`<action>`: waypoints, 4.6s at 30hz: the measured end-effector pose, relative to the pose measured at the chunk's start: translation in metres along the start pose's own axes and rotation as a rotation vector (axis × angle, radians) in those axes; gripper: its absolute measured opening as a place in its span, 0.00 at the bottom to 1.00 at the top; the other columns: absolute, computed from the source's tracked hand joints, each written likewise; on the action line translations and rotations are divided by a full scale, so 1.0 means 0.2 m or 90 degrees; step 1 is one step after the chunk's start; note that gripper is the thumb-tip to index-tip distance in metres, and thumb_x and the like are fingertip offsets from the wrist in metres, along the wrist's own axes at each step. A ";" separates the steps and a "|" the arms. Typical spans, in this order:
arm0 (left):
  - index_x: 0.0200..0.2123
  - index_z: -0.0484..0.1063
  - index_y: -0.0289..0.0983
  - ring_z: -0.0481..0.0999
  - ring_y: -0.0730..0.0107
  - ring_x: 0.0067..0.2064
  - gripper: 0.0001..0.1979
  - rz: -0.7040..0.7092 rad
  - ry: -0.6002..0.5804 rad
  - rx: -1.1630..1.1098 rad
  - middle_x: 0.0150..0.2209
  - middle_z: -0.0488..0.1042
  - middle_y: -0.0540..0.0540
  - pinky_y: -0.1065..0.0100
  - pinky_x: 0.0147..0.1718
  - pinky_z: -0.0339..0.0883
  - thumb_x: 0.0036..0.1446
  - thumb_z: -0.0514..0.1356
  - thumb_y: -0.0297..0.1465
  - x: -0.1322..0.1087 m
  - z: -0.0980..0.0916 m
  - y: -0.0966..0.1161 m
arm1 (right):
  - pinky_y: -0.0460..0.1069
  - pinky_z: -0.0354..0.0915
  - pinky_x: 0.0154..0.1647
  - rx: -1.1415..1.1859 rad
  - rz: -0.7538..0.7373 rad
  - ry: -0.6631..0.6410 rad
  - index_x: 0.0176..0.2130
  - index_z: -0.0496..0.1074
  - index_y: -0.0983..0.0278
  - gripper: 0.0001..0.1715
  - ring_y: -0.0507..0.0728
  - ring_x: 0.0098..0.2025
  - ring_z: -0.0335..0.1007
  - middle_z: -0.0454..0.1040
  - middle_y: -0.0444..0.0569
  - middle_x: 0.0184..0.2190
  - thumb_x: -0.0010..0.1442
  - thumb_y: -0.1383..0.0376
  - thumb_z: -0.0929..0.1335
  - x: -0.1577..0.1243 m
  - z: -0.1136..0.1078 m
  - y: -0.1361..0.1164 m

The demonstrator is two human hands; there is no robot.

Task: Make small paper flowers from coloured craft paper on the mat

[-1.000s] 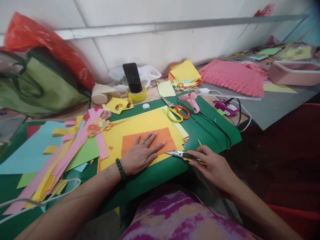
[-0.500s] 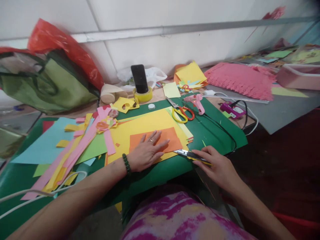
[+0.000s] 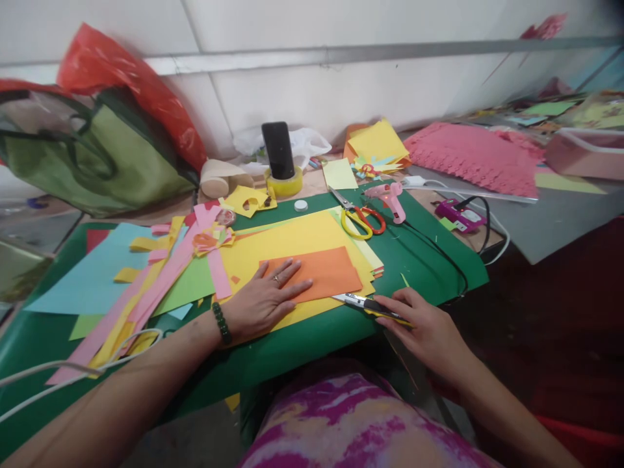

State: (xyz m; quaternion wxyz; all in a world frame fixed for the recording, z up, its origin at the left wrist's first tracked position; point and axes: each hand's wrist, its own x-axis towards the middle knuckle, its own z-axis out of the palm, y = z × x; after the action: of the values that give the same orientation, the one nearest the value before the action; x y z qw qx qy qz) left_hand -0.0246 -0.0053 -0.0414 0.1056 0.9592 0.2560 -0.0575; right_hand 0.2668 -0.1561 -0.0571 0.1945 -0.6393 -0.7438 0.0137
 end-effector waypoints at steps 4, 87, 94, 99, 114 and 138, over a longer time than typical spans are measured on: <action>0.66 0.49 0.51 0.42 0.50 0.70 0.24 0.000 -0.004 -0.004 0.70 0.41 0.43 0.39 0.62 0.37 0.68 0.40 0.41 0.00 -0.01 0.00 | 0.46 0.66 0.24 -0.003 -0.010 0.005 0.49 0.75 0.60 0.18 0.53 0.29 0.74 0.74 0.49 0.36 0.66 0.58 0.62 0.01 0.01 -0.02; 0.24 0.62 0.38 0.69 0.69 0.29 0.10 -0.217 0.017 -0.275 0.25 0.70 0.51 0.69 0.27 0.61 0.51 0.59 0.37 0.06 -0.22 0.06 | 0.49 0.70 0.29 0.506 0.236 0.321 0.43 0.73 0.61 0.16 0.56 0.31 0.73 0.76 0.47 0.32 0.55 0.58 0.70 0.05 -0.04 0.00; 0.26 0.64 0.39 0.67 0.70 0.28 0.11 0.014 0.390 0.146 0.25 0.70 0.49 0.67 0.28 0.58 0.61 0.50 0.26 -0.06 -0.33 0.28 | 0.45 0.56 0.16 0.762 0.228 0.245 0.29 0.64 0.61 0.15 0.49 0.16 0.58 0.65 0.39 0.17 0.50 0.55 0.71 0.19 -0.01 0.00; 0.32 0.68 0.38 0.67 0.71 0.28 0.08 0.264 0.467 0.434 0.28 0.73 0.49 0.66 0.30 0.58 0.62 0.52 0.22 -0.11 -0.28 0.34 | 0.42 0.50 0.13 0.881 0.239 0.233 0.26 0.58 0.61 0.23 0.45 0.12 0.51 0.59 0.33 0.13 0.44 0.56 0.75 0.31 0.00 -0.08; 0.49 0.71 0.37 0.76 0.59 0.44 0.20 -0.159 0.200 -0.248 0.44 0.78 0.43 0.62 0.44 0.68 0.58 0.59 0.41 0.04 -0.25 0.23 | 0.43 0.57 0.14 0.769 0.211 0.233 0.26 0.58 0.61 0.22 0.44 0.16 0.56 0.67 0.38 0.24 0.47 0.59 0.74 0.33 0.06 -0.29; 0.58 0.62 0.37 0.74 0.54 0.49 0.23 0.045 0.402 0.141 0.52 0.70 0.34 0.55 0.45 0.72 0.58 0.57 0.26 0.11 0.03 0.21 | 0.50 0.69 0.34 0.593 0.255 0.205 0.27 0.65 0.61 0.16 0.56 0.32 0.72 0.77 0.50 0.32 0.49 0.54 0.71 0.28 0.12 -0.15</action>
State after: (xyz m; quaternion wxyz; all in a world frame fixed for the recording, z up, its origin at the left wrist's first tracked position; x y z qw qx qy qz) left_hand 0.0152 -0.0311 -0.0429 -0.0816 0.9436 0.2346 0.2191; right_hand 0.2249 -0.1033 -0.0551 0.5633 -0.6084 -0.4831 0.2812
